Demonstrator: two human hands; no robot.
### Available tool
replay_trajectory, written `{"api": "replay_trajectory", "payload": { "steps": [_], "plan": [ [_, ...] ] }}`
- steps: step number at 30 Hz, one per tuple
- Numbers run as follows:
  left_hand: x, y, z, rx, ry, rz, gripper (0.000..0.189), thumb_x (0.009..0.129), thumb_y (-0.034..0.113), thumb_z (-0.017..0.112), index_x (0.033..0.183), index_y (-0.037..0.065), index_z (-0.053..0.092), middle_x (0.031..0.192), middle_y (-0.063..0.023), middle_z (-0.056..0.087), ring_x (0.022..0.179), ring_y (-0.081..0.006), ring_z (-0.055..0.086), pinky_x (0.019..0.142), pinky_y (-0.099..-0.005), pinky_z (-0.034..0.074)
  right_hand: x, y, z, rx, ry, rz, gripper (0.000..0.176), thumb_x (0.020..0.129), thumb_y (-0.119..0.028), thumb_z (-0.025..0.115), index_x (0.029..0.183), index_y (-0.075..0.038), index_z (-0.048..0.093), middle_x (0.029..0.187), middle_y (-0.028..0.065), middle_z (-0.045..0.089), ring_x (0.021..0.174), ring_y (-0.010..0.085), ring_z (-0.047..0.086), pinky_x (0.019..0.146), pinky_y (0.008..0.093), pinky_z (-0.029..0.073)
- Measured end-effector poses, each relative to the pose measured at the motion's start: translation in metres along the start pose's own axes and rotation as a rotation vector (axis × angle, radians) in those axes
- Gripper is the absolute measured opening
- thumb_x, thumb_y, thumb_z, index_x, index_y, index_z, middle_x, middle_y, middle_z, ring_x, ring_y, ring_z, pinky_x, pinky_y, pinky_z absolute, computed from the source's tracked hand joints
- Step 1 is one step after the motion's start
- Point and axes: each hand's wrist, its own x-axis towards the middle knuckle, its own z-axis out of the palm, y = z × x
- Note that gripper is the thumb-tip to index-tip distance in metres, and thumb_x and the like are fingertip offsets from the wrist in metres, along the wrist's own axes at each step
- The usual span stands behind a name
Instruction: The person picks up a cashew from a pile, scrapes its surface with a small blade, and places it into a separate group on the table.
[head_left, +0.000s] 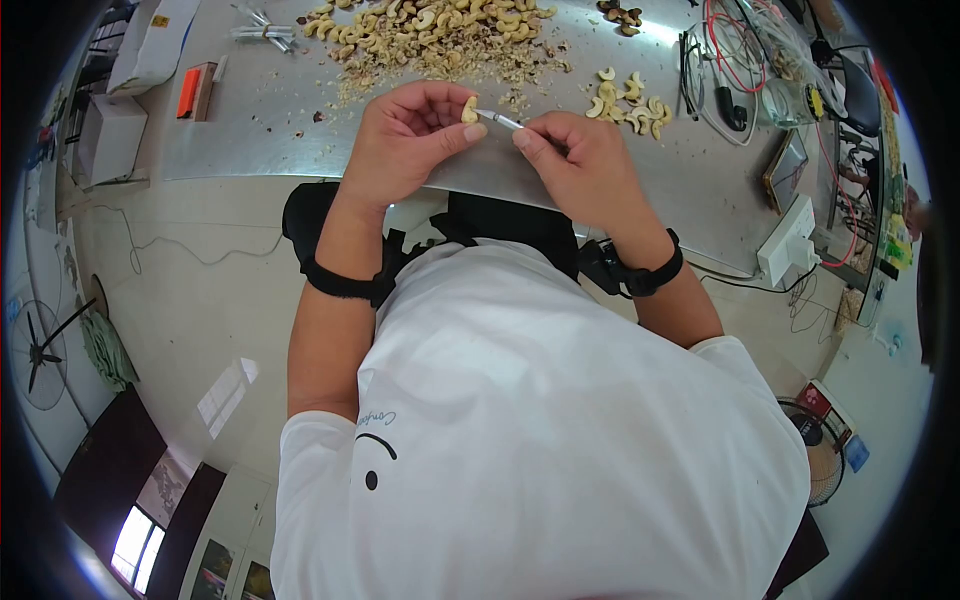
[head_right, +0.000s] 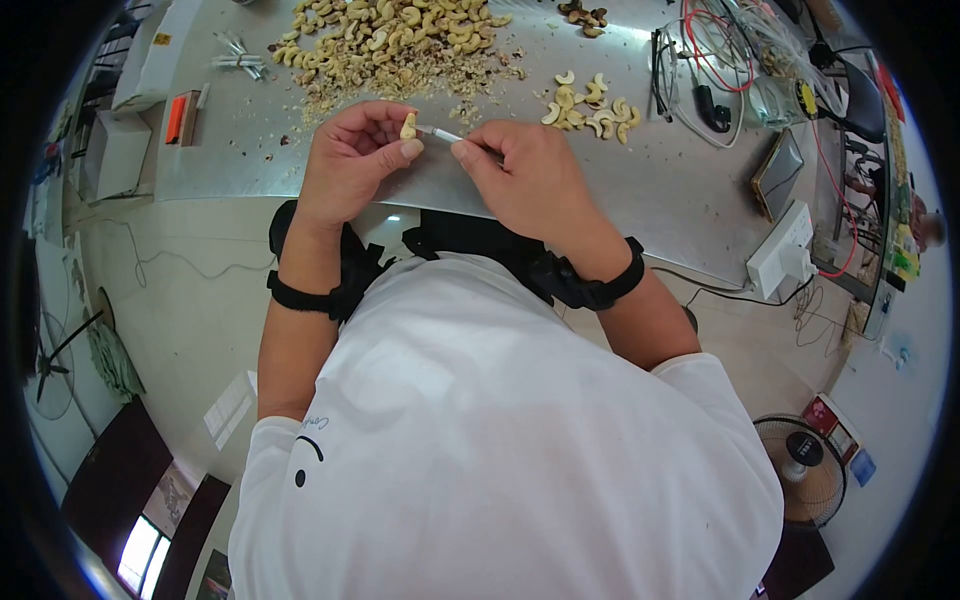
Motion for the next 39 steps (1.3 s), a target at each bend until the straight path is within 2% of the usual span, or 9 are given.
{"api": "replay_trajectory", "payload": {
  "steps": [6, 12, 19, 25, 30, 39],
  "plan": [
    [-0.0004, 0.0036, 0.0016, -0.002, -0.013, -0.026, 0.03, 0.089, 0.0, 0.079, 0.117, 0.0, 0.071, 0.097, -0.0023, 0.073, 0.08, -0.0069, 0.065, 0.073, -0.021, 0.056, -0.0026, 0.0025, 0.0066, -0.028, 0.145, -0.084, 0.02, 0.093, -0.022, 0.073, 0.091, -0.002, 0.075, 0.069, 0.0146, 0.066, 0.057, 0.0269, 0.063, 0.056, 0.0367, 0.048],
    [-0.0001, 0.0015, 0.002, -0.01, 0.009, -0.03, 0.031, 0.089, -0.001, 0.079, 0.119, 0.001, 0.07, 0.097, -0.0017, 0.072, 0.082, -0.0072, 0.065, 0.077, -0.0214, 0.056, -0.002, 0.0021, 0.0018, 0.005, 0.073, -0.096, 0.02, 0.093, -0.021, 0.073, 0.091, -0.002, 0.075, 0.067, 0.0135, 0.066, 0.056, 0.0257, 0.062, 0.055, 0.0363, 0.048],
    [-0.001, 0.0021, 0.0033, -0.002, -0.003, 0.006, 0.036, 0.086, -0.006, 0.08, 0.119, 0.002, 0.07, 0.1, 0.0002, 0.07, 0.091, -0.0069, 0.064, 0.085, -0.0219, 0.055, -0.0009, 0.001, -0.0007, -0.014, -0.015, 0.008, 0.023, 0.093, -0.022, 0.072, 0.089, 0.0, 0.074, 0.065, 0.0145, 0.065, 0.055, 0.025, 0.06, 0.055, 0.0365, 0.047],
    [-0.0002, -0.0003, 0.0022, -0.005, -0.013, 0.028, 0.036, 0.086, -0.008, 0.079, 0.119, 0.002, 0.07, 0.1, 0.0, 0.07, 0.091, -0.0071, 0.064, 0.086, -0.0223, 0.056, 0.0011, -0.0011, -0.0025, -0.007, -0.05, 0.071, 0.025, 0.093, -0.024, 0.071, 0.09, 0.0, 0.075, 0.065, 0.0149, 0.065, 0.055, 0.0246, 0.059, 0.055, 0.0368, 0.047],
    [-0.0005, -0.0003, 0.0017, 0.033, 0.002, 0.018, 0.036, 0.086, -0.006, 0.08, 0.119, 0.002, 0.07, 0.099, -0.0006, 0.07, 0.089, -0.0072, 0.065, 0.084, -0.0221, 0.056, 0.0009, 0.0021, 0.0001, 0.014, -0.033, 0.062, 0.025, 0.094, -0.024, 0.072, 0.09, 0.001, 0.074, 0.066, 0.0151, 0.065, 0.055, 0.0247, 0.059, 0.056, 0.0369, 0.048],
    [0.0001, -0.0002, -0.0037, 0.036, -0.031, -0.036, 0.031, 0.088, 0.002, 0.08, 0.118, 0.001, 0.07, 0.097, -0.0031, 0.073, 0.083, -0.0082, 0.067, 0.075, -0.0213, 0.055, -0.0027, -0.0027, 0.0036, -0.062, 0.088, -0.092, 0.018, 0.093, -0.02, 0.072, 0.089, -0.003, 0.074, 0.069, 0.0151, 0.067, 0.058, 0.0298, 0.064, 0.055, 0.0367, 0.048]
  ]
}}
